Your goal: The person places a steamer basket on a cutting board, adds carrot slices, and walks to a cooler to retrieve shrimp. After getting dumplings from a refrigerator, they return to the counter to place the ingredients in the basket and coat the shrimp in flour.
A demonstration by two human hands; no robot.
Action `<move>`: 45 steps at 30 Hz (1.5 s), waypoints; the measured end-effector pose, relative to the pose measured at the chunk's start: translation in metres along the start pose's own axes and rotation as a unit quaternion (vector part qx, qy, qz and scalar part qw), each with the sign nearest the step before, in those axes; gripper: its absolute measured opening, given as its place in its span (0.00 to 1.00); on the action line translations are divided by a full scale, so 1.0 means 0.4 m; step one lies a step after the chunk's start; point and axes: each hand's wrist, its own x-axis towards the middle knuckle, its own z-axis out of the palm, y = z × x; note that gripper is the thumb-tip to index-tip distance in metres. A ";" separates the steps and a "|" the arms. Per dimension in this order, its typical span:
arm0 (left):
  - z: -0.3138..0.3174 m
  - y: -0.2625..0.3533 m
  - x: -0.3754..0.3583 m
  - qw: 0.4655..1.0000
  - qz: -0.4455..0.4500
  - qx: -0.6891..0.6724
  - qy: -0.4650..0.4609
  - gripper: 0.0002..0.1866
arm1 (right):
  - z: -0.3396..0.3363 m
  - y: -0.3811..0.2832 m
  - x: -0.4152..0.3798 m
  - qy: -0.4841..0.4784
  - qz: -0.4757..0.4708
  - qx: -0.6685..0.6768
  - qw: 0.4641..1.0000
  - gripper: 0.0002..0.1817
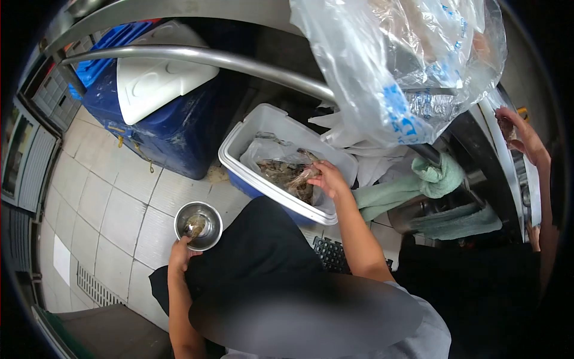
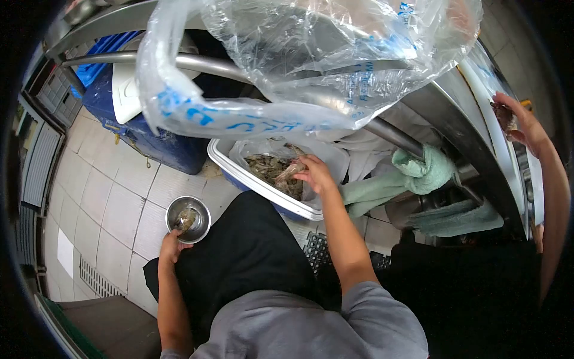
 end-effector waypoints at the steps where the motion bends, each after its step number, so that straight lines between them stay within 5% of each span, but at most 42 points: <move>1: 0.009 0.003 -0.004 1.000 0.013 -0.020 -0.008 0.25 | 0.038 0.003 -0.019 -0.046 0.008 0.050 0.998 0.10; 4: 0.027 0.009 -0.004 0.999 0.009 -0.024 -0.046 0.25 | 0.206 0.015 -0.105 -0.165 0.042 0.095 0.981 0.14; 8: 0.050 0.017 -0.013 0.998 0.005 -0.014 -0.064 0.26 | 0.441 0.096 -0.174 -0.254 0.020 -0.100 0.962 0.24; 10: 0.051 0.015 -0.009 0.997 -0.007 -0.010 -0.073 0.26 | 0.522 0.143 -0.185 -0.333 0.000 -0.197 0.922 0.21; 13: 0.033 -0.001 -0.006 0.996 -0.032 -0.005 -0.080 0.26 | 0.554 0.194 -0.171 -0.310 -0.091 -0.238 0.916 0.19; 16: 0.016 -0.009 -0.012 0.997 -0.036 -0.004 -0.072 0.26 | 0.481 0.176 -0.087 -0.134 -0.214 -0.216 0.943 0.15; 17: 0.013 -0.011 -0.016 0.997 -0.030 -0.005 -0.067 0.26 | 0.436 0.136 -0.069 -0.103 -0.150 -0.170 0.968 0.15; 18: 0.004 -0.013 -0.016 0.997 -0.028 -0.005 -0.067 0.26 | 0.372 0.154 0.011 -0.056 -0.224 -0.224 0.947 0.12; 20: -0.021 -0.018 -0.004 0.998 -0.025 -0.011 -0.057 0.26 | 0.280 0.154 0.100 -0.005 -0.222 -0.289 0.931 0.11; 22: -0.029 -0.020 0.000 0.998 -0.022 -0.014 -0.056 0.26 | 0.241 0.144 0.138 -0.027 -0.161 -0.442 0.882 0.13; 30: -0.031 -0.026 -0.018 0.999 -0.016 -0.009 -0.029 0.25 | 0.272 0.242 0.251 -0.072 -0.153 -0.579 0.798 0.17; 32: -0.031 -0.026 -0.018 0.999 -0.023 -0.018 -0.043 0.25 | 0.232 0.225 0.268 -0.079 -0.217 -0.526 0.818 0.14; 33: -0.030 -0.021 -0.022 0.999 -0.021 -0.022 -0.042 0.25 | 0.212 0.206 0.271 -0.055 -0.119 -0.445 0.886 0.18; 34: -0.032 -0.015 -0.027 0.999 -0.022 -0.014 -0.026 0.26 | 0.190 0.171 0.259 -0.057 -0.120 -0.448 0.884 0.18; 36: -0.032 -0.017 -0.028 1.000 -0.026 -0.004 -0.016 0.26 | 0.133 0.100 0.215 -0.051 -0.001 -0.183 0.982 0.18; 43: -0.014 -0.002 -0.006 0.997 -0.003 -0.025 -0.068 0.29 | 0.045 0.041 0.164 -0.026 -0.002 -0.134 0.991 0.21; 44: -0.004 0.004 -0.011 0.997 0.002 -0.032 -0.072 0.29 | 0.028 0.056 0.176 0.006 -0.095 -0.350 0.932 0.23; 45: 0.002 -0.001 -0.004 0.997 0.010 -0.042 -0.059 0.29 | 0.036 0.083 0.191 0.029 -0.185 -0.544 0.818 0.25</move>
